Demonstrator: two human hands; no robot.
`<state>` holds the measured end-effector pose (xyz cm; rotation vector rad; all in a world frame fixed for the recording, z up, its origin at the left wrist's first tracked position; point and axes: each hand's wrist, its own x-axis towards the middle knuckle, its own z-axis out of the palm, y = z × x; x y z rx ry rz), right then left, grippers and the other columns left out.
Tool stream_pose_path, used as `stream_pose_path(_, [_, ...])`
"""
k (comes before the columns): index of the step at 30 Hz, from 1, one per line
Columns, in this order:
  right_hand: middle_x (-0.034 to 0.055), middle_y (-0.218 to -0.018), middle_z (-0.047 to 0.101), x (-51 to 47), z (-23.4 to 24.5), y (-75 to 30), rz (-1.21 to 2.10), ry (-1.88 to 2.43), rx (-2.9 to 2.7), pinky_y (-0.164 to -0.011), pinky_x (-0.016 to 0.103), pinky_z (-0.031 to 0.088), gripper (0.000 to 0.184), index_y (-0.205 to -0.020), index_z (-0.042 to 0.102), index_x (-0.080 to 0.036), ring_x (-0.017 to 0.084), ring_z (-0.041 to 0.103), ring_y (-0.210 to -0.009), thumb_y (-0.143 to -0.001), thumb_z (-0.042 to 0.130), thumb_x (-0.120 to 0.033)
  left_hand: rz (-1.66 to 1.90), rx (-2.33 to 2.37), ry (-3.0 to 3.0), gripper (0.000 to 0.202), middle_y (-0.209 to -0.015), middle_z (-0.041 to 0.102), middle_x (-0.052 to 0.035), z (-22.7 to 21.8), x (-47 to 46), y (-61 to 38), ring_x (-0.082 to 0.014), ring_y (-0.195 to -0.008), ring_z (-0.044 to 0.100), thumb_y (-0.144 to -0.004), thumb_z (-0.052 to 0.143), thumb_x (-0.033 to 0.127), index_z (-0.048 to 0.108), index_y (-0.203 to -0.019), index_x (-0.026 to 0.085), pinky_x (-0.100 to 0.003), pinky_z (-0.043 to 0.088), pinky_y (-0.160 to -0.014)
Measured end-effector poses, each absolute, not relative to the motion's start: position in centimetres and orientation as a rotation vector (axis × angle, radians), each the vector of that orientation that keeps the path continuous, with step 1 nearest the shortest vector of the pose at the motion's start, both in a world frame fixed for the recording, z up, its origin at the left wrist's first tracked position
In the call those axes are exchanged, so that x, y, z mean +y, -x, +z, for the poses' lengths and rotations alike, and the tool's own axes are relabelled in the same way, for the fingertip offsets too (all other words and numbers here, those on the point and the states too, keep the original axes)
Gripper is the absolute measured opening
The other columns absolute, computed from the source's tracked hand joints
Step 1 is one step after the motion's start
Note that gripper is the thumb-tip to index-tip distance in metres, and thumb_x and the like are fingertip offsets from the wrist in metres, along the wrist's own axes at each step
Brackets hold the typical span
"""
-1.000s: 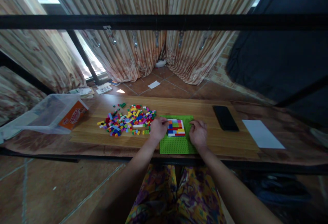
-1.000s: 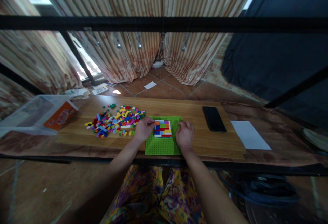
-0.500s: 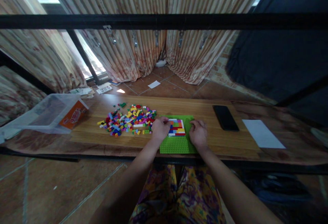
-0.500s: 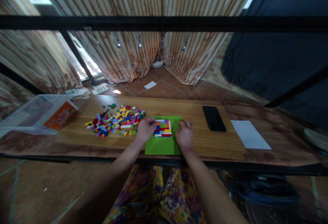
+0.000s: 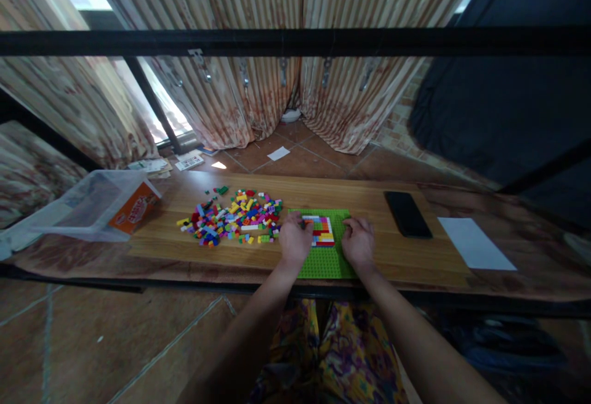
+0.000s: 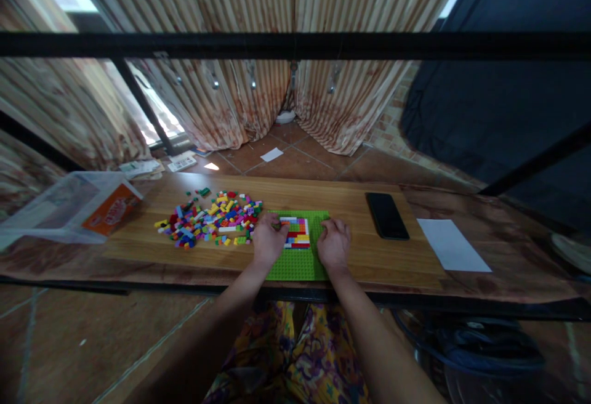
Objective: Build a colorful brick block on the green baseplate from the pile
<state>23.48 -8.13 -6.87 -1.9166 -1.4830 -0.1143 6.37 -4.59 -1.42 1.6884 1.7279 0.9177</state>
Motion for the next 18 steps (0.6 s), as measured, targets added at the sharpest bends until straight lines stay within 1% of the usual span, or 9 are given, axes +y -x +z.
stream_pose_path(4, [0.0104,-0.095,0.061,-8.1,-6.9,-23.5,-0.113,1.927,-1.481,-0.087,0.036,0.040,0.028,-0.090,0.067,-0.017,0.023,0.050,-0.092,-0.080,0.041,-0.011,0.934,1.766,-1.742,0.033,-0.099,0.069,-0.0116,-1.5,-4.9,-6.7,-0.0227,-0.092,0.065,-0.079,0.062,0.025,0.060,-0.109,0.014,-0.032,0.049,-0.081])
stream_pose_path(7, [0.0102,-0.094,0.061,-8.2,-6.9,-23.6,-0.121,1.925,-1.493,-0.087,0.036,0.039,0.028,-0.091,0.066,-0.016,0.023,0.050,-0.092,-0.080,0.041,-0.012,0.940,1.764,-1.776,0.030,-0.101,0.068,-0.0131,-1.6,-5.1,-6.9,-0.0232,-0.095,0.064,-0.081,0.057,0.022,0.060,-0.110,0.013,-0.032,0.048,-0.084])
stream_pose_path(11, [0.0100,-0.092,0.061,-8.2,-7.0,-23.7,-0.126,1.912,-1.506,-0.086,0.036,0.039,0.027,-0.090,0.066,-0.016,0.022,0.050,-0.091,-0.079,0.041,-0.012,0.956,1.779,-1.773,0.029,-0.100,0.068,-0.0116,-1.6,-5.1,-7.0,-0.0218,-0.096,0.064,-0.081,0.056,0.018,0.061,-0.109,0.013,-0.031,0.048,-0.085])
stream_pose_path(15, [0.0097,-0.092,0.061,-8.1,-7.2,-23.7,-0.143,1.919,-1.486,-0.085,0.036,0.040,0.027,-0.089,0.066,-0.017,0.022,0.050,-0.091,-0.079,0.042,-0.013,0.946,1.701,-1.653,0.029,-0.094,0.070,-0.0082,-1.9,-4.8,-6.6,-0.0182,-0.090,0.066,-0.080,0.060,0.019,0.062,-0.108,0.015,-0.028,0.049,-0.081])
stream_pose_path(18, [0.0104,-0.094,0.061,-8.1,-7.2,-23.6,-0.151,1.927,-1.482,-0.086,0.037,0.041,0.027,-0.089,0.067,-0.017,0.023,0.050,-0.091,-0.080,0.042,-0.013,0.944,1.592,-1.491,0.032,-0.089,0.071,-0.0066,-2.2,-4.1,-6.0,-0.0164,-0.081,0.067,-0.077,0.066,0.020,0.062,-0.109,0.014,-0.026,0.050,-0.073])
